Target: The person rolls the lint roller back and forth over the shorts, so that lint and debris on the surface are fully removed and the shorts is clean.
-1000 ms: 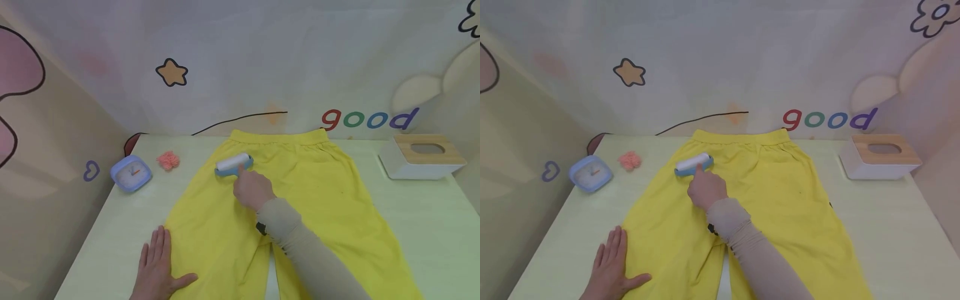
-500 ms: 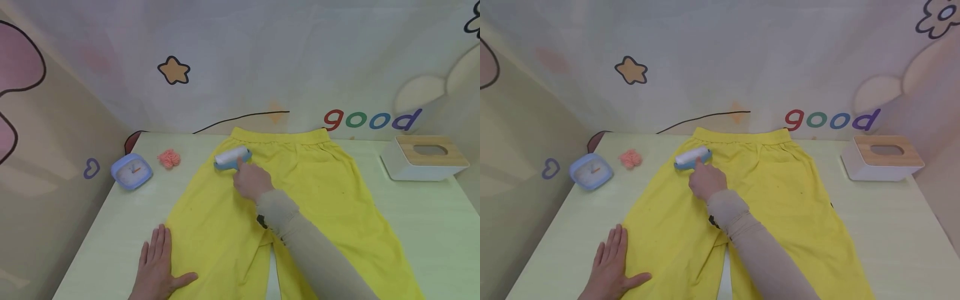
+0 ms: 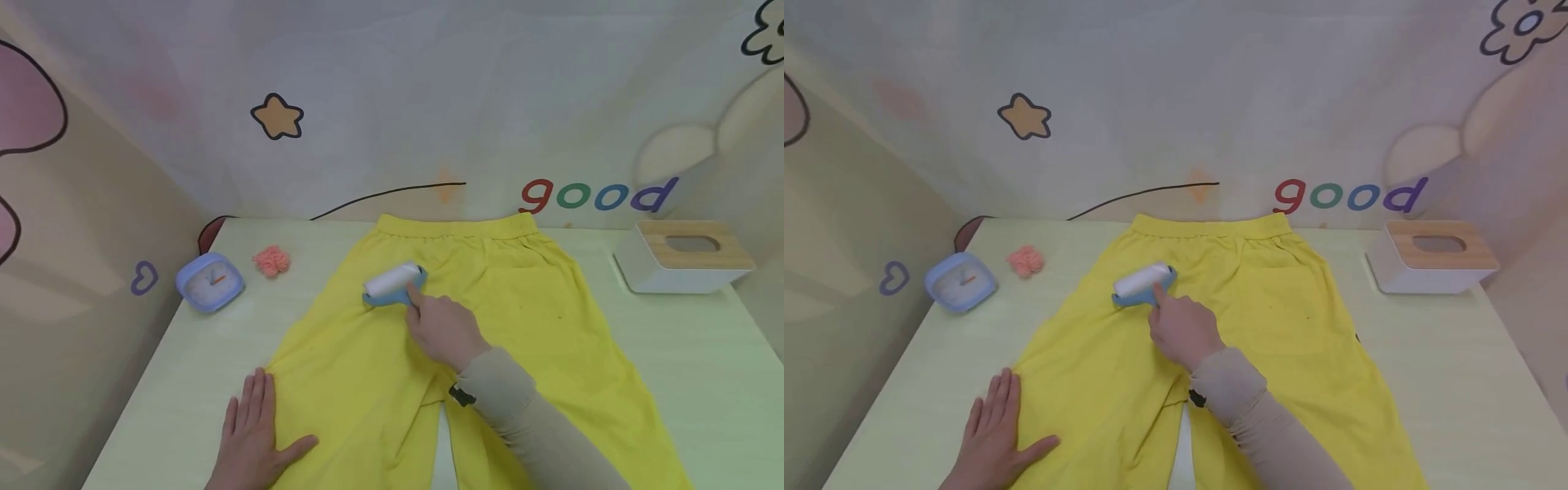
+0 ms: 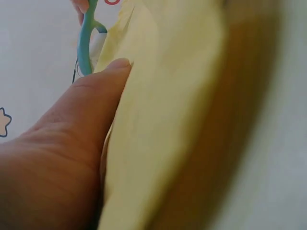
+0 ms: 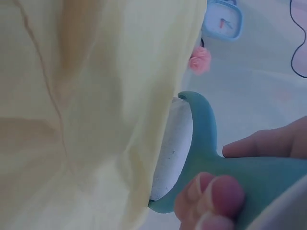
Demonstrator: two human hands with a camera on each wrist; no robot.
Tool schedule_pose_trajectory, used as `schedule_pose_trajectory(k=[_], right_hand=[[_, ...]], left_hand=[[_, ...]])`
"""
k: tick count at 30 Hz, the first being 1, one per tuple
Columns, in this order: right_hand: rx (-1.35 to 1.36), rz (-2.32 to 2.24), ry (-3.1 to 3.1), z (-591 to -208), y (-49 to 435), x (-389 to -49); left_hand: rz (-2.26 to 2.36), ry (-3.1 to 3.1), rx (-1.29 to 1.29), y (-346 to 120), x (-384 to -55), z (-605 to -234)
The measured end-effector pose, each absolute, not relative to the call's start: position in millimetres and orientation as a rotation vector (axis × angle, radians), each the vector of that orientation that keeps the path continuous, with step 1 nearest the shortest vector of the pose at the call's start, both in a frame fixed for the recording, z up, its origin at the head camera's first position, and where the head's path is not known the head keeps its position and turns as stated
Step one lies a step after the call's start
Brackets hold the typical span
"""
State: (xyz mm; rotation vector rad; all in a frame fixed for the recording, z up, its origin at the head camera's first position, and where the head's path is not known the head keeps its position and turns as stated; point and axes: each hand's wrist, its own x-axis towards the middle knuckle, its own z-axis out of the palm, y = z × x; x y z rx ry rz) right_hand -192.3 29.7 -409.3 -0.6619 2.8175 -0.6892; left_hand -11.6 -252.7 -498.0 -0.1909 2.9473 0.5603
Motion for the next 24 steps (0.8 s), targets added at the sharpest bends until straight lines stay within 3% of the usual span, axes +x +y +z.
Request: schedule_pose_trajectory(k=[14,24], right_hand=[[-0.587,-0.726,2.819,-398.8,71.0,-138.6],[-0.789,-0.613,3.038,-414.0,62.1,-146.7]], left_hand=[[0.550,2.949,-0.202,-251.7,-11.4,-498.0],[0.550,2.922,-0.209,-249.7,-12.3,-495.7]])
